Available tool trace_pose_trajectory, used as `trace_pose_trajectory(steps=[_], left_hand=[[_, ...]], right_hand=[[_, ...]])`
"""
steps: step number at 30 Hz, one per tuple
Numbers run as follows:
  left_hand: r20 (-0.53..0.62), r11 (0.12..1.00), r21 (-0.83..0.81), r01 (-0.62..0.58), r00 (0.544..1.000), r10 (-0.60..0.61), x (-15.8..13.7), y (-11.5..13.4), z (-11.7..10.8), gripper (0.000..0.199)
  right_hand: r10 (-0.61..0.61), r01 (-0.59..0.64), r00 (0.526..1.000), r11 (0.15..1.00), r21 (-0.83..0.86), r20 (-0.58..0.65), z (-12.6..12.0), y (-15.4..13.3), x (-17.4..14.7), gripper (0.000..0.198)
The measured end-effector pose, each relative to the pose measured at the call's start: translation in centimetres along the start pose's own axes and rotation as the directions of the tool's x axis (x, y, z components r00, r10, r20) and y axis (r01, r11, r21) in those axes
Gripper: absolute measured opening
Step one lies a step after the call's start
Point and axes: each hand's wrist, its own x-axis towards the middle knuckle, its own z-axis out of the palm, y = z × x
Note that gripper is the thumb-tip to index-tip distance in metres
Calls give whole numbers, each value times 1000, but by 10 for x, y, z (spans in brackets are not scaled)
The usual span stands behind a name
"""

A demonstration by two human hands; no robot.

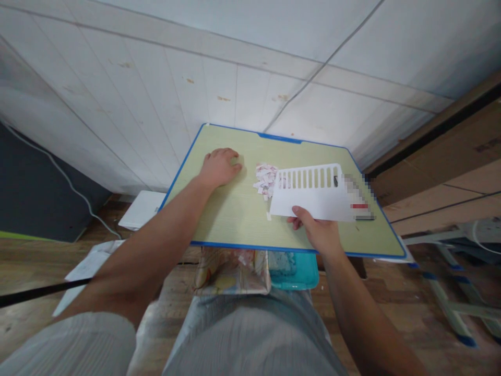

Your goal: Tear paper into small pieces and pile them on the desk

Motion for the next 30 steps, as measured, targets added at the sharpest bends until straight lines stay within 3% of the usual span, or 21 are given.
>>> trace_pose_trajectory(steps=[5, 17, 30], left_hand=[[-1, 1000, 8, 11, 1000, -11, 0, 0, 0, 55], [0, 1000, 6, 5, 1000, -5, 0, 0, 0, 55], [-13, 1000, 17, -3, 1000, 4, 3, -3, 2, 51]], right_hand=[[-8, 11, 999, 997, -73, 40, -1, -5, -1, 51], [9, -9, 1000, 1000, -11, 3, -16, 5, -14, 51], [60, -60, 997, 998, 0, -50, -33, 8, -25, 37]])
